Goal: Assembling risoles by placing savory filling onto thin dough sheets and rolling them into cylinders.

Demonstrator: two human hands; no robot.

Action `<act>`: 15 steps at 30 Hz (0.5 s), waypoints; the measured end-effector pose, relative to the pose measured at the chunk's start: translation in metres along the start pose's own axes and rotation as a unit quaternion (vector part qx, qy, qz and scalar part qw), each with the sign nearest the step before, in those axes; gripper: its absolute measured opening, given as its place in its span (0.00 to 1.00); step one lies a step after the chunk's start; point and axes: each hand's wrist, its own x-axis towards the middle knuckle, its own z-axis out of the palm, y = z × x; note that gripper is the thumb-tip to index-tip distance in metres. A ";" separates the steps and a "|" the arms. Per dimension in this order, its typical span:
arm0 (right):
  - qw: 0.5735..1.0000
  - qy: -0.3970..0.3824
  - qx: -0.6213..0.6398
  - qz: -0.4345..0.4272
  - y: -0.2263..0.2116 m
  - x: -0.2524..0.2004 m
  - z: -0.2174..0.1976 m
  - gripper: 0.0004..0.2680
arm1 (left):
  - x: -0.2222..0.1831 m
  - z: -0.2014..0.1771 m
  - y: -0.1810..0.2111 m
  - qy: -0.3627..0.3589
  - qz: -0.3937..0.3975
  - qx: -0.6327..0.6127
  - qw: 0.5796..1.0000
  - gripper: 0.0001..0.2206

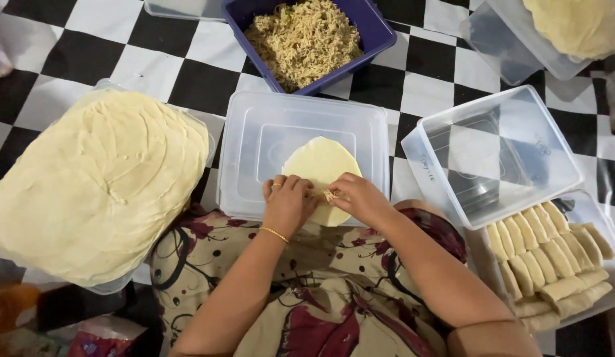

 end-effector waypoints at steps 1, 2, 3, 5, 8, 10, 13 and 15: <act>1.000 0.001 0.002 0.000 -0.003 -0.001 -0.002 0.11 | -0.001 -0.004 0.000 -0.001 0.000 0.001 1.000 0.15; 1.000 0.013 0.017 0.005 -0.006 -0.002 -0.004 0.10 | -0.002 -0.008 -0.001 0.000 -0.011 -0.013 1.000 0.14; 0.999 0.024 0.030 0.010 -0.009 -0.003 -0.007 0.10 | -0.003 -0.011 0.000 0.002 -0.022 -0.029 0.999 0.12; 0.999 0.038 0.006 -0.007 -0.009 -0.005 -0.008 0.07 | -0.007 -0.017 -0.003 0.008 -0.011 -0.031 0.999 0.10; 0.998 0.060 -0.005 -0.031 -0.015 -0.012 -0.017 0.04 | -0.014 -0.024 -0.009 -0.007 0.028 -0.035 0.999 0.09; 0.997 0.070 0.010 -0.040 -0.016 -0.018 -0.019 0.05 | -0.019 -0.029 -0.013 -0.026 0.055 -0.035 0.998 0.10; 0.990 0.066 -0.059 -0.114 -0.013 -0.032 -0.015 0.06 | -0.029 -0.028 -0.018 -0.063 0.085 -0.023 0.994 0.10; 0.985 0.008 -0.107 -0.134 -0.023 -0.041 -0.010 0.09 | -0.031 -0.021 -0.022 -0.044 0.083 -0.007 0.996 0.08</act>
